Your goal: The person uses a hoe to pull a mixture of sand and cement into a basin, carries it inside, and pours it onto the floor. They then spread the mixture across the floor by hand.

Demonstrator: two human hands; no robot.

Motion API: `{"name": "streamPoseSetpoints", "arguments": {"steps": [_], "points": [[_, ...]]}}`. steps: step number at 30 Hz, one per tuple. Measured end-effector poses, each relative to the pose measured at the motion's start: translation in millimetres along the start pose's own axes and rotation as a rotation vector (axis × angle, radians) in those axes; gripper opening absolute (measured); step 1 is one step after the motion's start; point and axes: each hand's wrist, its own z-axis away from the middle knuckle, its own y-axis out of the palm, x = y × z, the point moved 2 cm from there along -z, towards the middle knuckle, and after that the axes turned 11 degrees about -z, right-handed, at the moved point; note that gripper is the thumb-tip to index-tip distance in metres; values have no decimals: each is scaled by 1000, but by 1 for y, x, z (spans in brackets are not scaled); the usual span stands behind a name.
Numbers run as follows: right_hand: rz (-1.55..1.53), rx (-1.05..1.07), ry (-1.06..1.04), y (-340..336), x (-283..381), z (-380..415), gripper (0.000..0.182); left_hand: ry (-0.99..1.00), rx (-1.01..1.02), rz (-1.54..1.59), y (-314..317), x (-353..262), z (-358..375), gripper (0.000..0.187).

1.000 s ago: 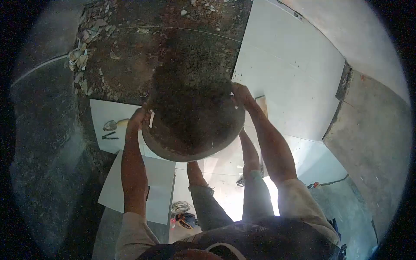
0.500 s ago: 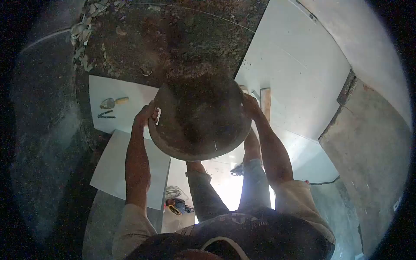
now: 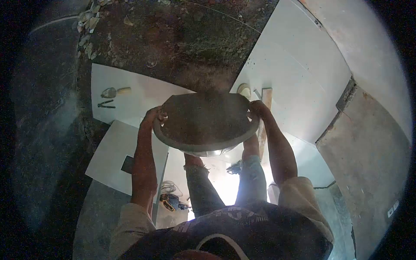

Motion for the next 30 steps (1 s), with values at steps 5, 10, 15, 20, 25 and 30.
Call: {"name": "streamPoseSetpoints", "arguments": {"steps": [5,10,15,20,25,30], "points": [[-100,-295,-244,7,37,18,38,125,0,130,-6,23,43,25],[-1622,-281,307,-11,113,31,52,267,-377,-58,-21,13,135,37],[-793,-491,181,-38,148,32,51,723,-938,-316,-115,54,143,43],[-298,-577,-50,-94,119,-5,49,905,-1207,-407,-75,49,177,57],[-29,-546,-108,-167,80,-86,57,919,-1401,-314,-40,52,138,65],[172,-558,-164,-200,32,-234,77,802,-1667,-216,-93,83,53,65]]}}
